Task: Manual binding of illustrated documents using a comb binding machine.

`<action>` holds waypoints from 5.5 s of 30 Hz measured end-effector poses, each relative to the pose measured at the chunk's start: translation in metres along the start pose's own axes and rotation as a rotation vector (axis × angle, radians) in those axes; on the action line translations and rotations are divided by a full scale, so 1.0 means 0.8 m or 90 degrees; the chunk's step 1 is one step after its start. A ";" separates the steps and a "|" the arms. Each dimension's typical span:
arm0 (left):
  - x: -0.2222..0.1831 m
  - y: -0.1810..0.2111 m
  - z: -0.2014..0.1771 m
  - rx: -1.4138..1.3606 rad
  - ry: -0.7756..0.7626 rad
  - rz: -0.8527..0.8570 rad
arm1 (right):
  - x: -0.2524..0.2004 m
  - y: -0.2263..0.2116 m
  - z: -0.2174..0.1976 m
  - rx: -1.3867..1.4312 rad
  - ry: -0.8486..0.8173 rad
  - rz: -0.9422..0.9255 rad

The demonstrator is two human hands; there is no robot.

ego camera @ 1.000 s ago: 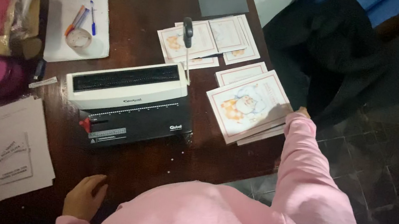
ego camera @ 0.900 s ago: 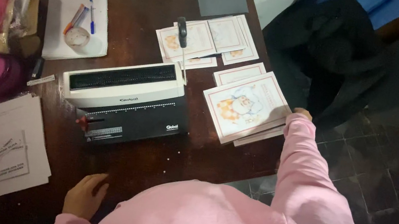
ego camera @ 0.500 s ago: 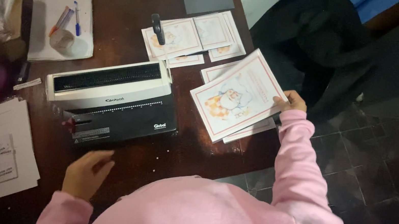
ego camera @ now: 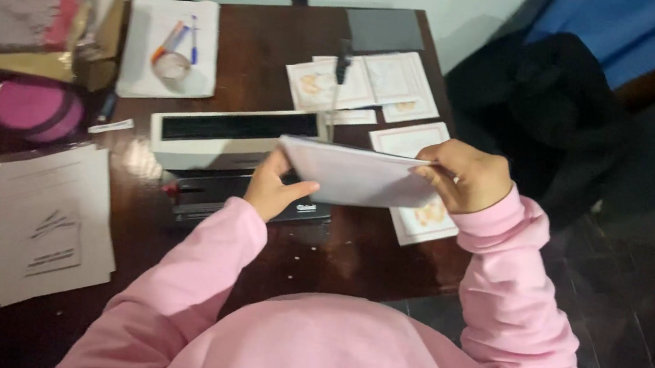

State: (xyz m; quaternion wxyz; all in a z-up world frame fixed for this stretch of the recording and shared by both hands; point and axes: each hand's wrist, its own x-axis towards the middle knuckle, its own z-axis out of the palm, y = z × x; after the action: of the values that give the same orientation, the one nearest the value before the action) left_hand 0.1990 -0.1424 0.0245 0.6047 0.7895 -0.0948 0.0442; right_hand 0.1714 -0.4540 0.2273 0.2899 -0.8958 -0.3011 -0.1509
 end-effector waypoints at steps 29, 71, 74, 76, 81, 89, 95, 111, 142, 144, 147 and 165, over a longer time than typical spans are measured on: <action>-0.057 -0.126 -0.163 -0.233 0.103 -0.236 | -0.033 0.010 0.329 0.402 0.300 0.234; -0.085 -0.095 -0.176 -0.052 0.194 -0.080 | -0.043 0.027 0.287 0.411 0.113 0.214; -0.083 -0.092 -0.173 -0.072 0.202 -0.053 | -0.048 0.023 0.264 0.393 0.173 0.200; -0.079 -0.081 -0.172 -0.102 0.196 -0.039 | -0.058 0.025 0.229 0.370 0.212 0.161; -0.046 -0.036 -0.144 -0.051 0.220 -0.008 | -0.129 0.019 0.071 0.054 0.459 0.213; 0.067 -0.040 0.103 0.058 0.049 -0.042 | -0.321 0.051 -0.087 -0.036 0.657 0.248; 0.114 -0.177 0.291 0.192 -0.028 -0.118 | -0.453 0.104 -0.087 -0.108 0.673 0.219; 0.034 -0.180 0.221 0.056 -0.399 -0.359 | -0.237 0.109 0.008 0.527 0.676 0.269; -0.093 -0.155 -0.143 -0.033 0.203 -0.185 | -0.060 0.120 0.382 0.495 0.075 0.313; -0.102 -0.190 -0.136 -0.009 0.175 -0.291 | -0.078 0.123 0.395 0.522 0.035 0.393; -0.089 -0.181 -0.138 -0.042 0.182 -0.266 | -0.088 0.148 0.428 0.500 0.051 0.451; -0.116 0.051 -0.226 -0.250 0.204 -0.195 | -0.038 0.009 0.306 0.713 0.082 0.372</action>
State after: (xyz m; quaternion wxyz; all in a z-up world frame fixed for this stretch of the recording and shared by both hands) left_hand 0.1080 0.0309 0.0937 0.7527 0.6456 0.1156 0.0576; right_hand 0.1760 -0.3230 0.0182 0.7611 -0.6430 -0.0592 0.0614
